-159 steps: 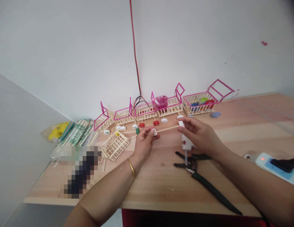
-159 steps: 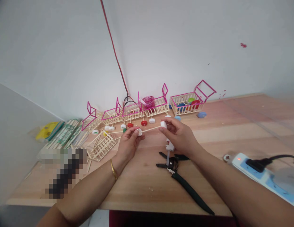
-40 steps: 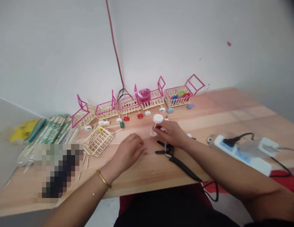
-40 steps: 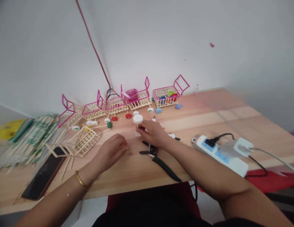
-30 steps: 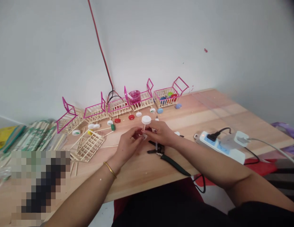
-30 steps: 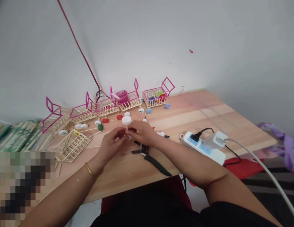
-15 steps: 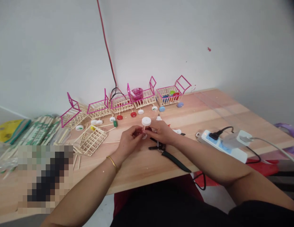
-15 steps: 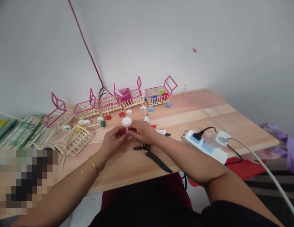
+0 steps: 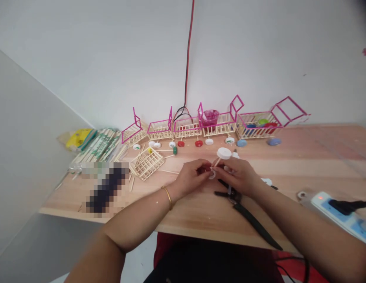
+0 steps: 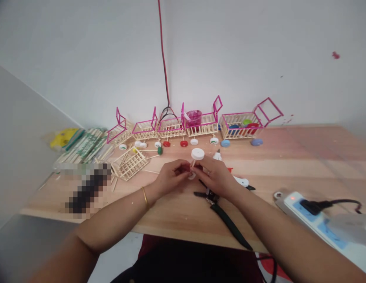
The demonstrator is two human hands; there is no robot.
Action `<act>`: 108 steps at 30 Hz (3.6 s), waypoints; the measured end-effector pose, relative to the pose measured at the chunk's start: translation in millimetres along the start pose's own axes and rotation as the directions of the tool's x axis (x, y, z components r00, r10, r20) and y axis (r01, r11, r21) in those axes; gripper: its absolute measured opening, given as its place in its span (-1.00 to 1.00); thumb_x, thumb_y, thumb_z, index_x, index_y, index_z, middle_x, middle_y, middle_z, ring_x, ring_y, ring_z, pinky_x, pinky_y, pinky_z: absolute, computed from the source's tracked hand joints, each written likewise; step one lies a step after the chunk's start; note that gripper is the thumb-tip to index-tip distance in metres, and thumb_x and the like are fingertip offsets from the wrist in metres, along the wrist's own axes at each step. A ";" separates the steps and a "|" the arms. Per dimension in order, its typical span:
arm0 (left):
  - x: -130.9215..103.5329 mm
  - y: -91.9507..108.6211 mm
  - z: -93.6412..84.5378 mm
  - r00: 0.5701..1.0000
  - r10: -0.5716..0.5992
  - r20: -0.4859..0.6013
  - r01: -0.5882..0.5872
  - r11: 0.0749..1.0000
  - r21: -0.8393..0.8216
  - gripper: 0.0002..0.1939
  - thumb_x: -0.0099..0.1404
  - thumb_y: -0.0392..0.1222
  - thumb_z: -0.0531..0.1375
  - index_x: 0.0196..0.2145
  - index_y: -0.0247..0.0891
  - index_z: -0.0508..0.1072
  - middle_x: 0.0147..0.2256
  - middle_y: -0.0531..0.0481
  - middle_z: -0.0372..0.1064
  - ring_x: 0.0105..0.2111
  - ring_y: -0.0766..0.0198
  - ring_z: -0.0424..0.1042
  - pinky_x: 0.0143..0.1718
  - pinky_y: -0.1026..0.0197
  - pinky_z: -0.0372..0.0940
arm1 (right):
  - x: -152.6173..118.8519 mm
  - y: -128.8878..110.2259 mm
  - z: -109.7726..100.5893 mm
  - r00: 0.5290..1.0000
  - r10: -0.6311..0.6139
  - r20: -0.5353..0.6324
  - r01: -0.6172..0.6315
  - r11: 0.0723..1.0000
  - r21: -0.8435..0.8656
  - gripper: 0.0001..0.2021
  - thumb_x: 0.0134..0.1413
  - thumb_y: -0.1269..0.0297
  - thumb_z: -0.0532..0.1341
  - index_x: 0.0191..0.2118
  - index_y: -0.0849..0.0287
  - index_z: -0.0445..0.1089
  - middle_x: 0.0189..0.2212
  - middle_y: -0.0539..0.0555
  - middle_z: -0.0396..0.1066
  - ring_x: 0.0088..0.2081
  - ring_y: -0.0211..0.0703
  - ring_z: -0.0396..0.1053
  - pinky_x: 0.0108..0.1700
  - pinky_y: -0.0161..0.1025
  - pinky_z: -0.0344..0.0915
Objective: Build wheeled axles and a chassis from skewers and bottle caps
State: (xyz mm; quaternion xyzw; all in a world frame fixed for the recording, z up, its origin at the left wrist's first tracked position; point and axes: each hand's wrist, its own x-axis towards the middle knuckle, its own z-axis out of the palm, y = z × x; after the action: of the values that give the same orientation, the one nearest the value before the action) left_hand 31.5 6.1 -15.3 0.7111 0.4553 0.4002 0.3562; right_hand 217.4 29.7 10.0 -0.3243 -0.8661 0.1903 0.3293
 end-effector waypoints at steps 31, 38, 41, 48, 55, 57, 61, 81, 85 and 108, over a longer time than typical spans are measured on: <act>-49.9 32.5 -112.3 0.910 -0.397 -0.116 0.215 0.215 0.953 -0.79 0.23 -0.40 0.02 -0.21 -0.35 0.38 -0.36 -0.19 0.43 -0.33 0.11 0.45 -0.36 0.20 0.24 | 0.2 2.9 -0.2 0.994 0.100 0.045 -0.101 0.995 0.011 -0.82 0.22 0.26 0.00 -0.25 0.14 0.31 -0.29 0.11 0.46 -0.29 -0.10 0.41 -0.29 -0.21 0.29; -24.7 61.0 -112.8 0.987 -0.096 -0.129 0.126 0.961 0.248 -0.79 0.28 -0.20 0.09 -0.17 -0.29 0.43 -0.28 -0.07 0.45 -0.31 0.25 0.40 -0.26 0.25 0.25 | 0.6 2.6 -3.5 0.980 0.122 -0.155 -0.119 0.992 0.026 -0.84 0.20 0.24 0.04 -0.19 0.13 0.32 -0.30 0.10 0.41 -0.26 -0.09 0.37 -0.22 -0.17 0.28; -9.4 60.1 -95.9 0.967 -0.236 -0.094 0.158 0.847 -0.507 -0.78 0.21 -0.21 0.18 -0.18 -0.33 0.43 -0.33 -0.06 0.46 -0.41 0.32 0.41 -0.32 0.28 0.29 | -0.5 4.0 -8.3 0.954 0.169 -0.249 -0.156 0.985 0.071 -0.79 0.22 0.23 0.03 -0.10 0.12 0.31 -0.25 0.11 0.39 -0.26 -0.09 0.37 -0.21 -0.15 0.28; 17.9 37.0 -55.1 0.867 -0.496 0.038 0.202 0.281 -0.938 -0.92 0.18 -0.39 0.15 -0.34 -0.37 0.42 -0.41 -0.04 0.47 -0.38 0.27 0.47 -0.20 0.20 0.37 | 2.1 8.2 -15.7 0.894 0.190 -0.406 -0.173 0.982 0.079 -0.76 0.24 0.26 0.02 -0.05 0.12 0.33 -0.26 0.09 0.35 -0.24 -0.12 0.33 -0.18 -0.18 0.26; 20.4 13.2 -50.1 0.805 -0.563 0.187 0.332 0.167 -0.928 -0.83 0.25 -0.27 0.13 -0.24 -0.41 0.45 -0.39 -0.11 0.48 -0.36 0.20 0.49 -0.21 0.15 0.39 | 1.1 8.1 -10.1 0.928 0.197 -0.318 -0.176 0.980 0.093 -0.81 0.19 0.25 0.10 -0.10 0.11 0.32 -0.34 0.04 0.37 -0.30 -0.15 0.36 -0.22 -0.21 0.27; 18.4 8.6 -49.5 0.815 -0.553 0.173 0.309 0.163 -0.937 -0.78 0.28 -0.18 0.12 -0.22 -0.38 0.45 -0.37 -0.10 0.49 -0.35 0.20 0.49 -0.21 0.15 0.38 | 0.5 6.4 -8.6 0.930 0.197 -0.309 -0.178 0.980 0.089 -0.87 0.17 0.25 0.11 -0.18 0.10 0.33 -0.37 0.02 0.36 -0.34 -0.18 0.35 -0.26 -0.22 0.27; 13.9 2.3 -46.0 0.867 -0.483 0.118 0.256 0.230 -0.939 -0.68 0.25 -0.02 0.17 -0.19 -0.34 0.44 -0.34 -0.08 0.49 -0.33 0.21 0.48 -0.22 0.18 0.37 | 0.9 3.7 -8.4 0.932 0.161 -0.323 -0.153 0.987 0.051 -0.93 0.15 0.28 0.12 -0.26 0.10 0.32 -0.38 0.02 0.34 -0.34 -0.18 0.34 -0.28 -0.23 0.26; 1.8 0.1 -35.0 0.956 -0.249 0.154 0.277 0.593 -0.756 -0.43 0.05 -0.06 0.35 0.00 -0.27 0.36 -0.21 -0.14 0.42 -0.20 0.20 0.42 -0.09 0.15 0.27 | 2.5 4.9 -8.3 0.878 0.453 -0.153 -0.353 0.830 0.432 -0.81 0.16 0.15 0.11 -0.20 0.12 0.33 -0.36 0.05 0.45 -0.32 -0.14 0.42 -0.32 -0.22 0.35; -0.7 3.5 -35.2 0.952 -0.215 0.219 0.307 0.706 -0.638 -0.41 0.03 -0.18 0.37 0.03 -0.23 0.35 -0.18 -0.15 0.42 -0.12 0.12 0.39 -0.10 0.14 0.27 | 3.0 0.1 -7.0 0.903 0.415 -0.113 -0.334 0.842 0.423 -0.81 0.15 0.16 0.12 -0.21 0.14 0.35 -0.33 0.06 0.44 -0.28 -0.15 0.41 -0.28 -0.24 0.34; 8.8 -17.0 -51.9 0.892 -0.295 0.342 0.437 0.367 -0.821 -0.53 0.09 -0.27 0.32 -0.02 -0.29 0.38 -0.12 -0.15 0.44 -0.17 0.20 0.47 -0.12 0.19 0.32 | 6.3 9.3 -2.7 0.893 0.398 -0.211 -0.330 0.897 0.294 -0.83 0.11 0.23 0.13 -0.21 0.13 0.37 -0.31 0.04 0.44 -0.28 -0.16 0.39 -0.20 -0.19 0.33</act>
State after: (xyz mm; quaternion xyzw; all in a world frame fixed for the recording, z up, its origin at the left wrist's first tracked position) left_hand -18.7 27.4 -5.9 0.3282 0.3018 0.4373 0.7810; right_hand 219.7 41.0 9.7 -0.4604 -0.7061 0.3113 0.4388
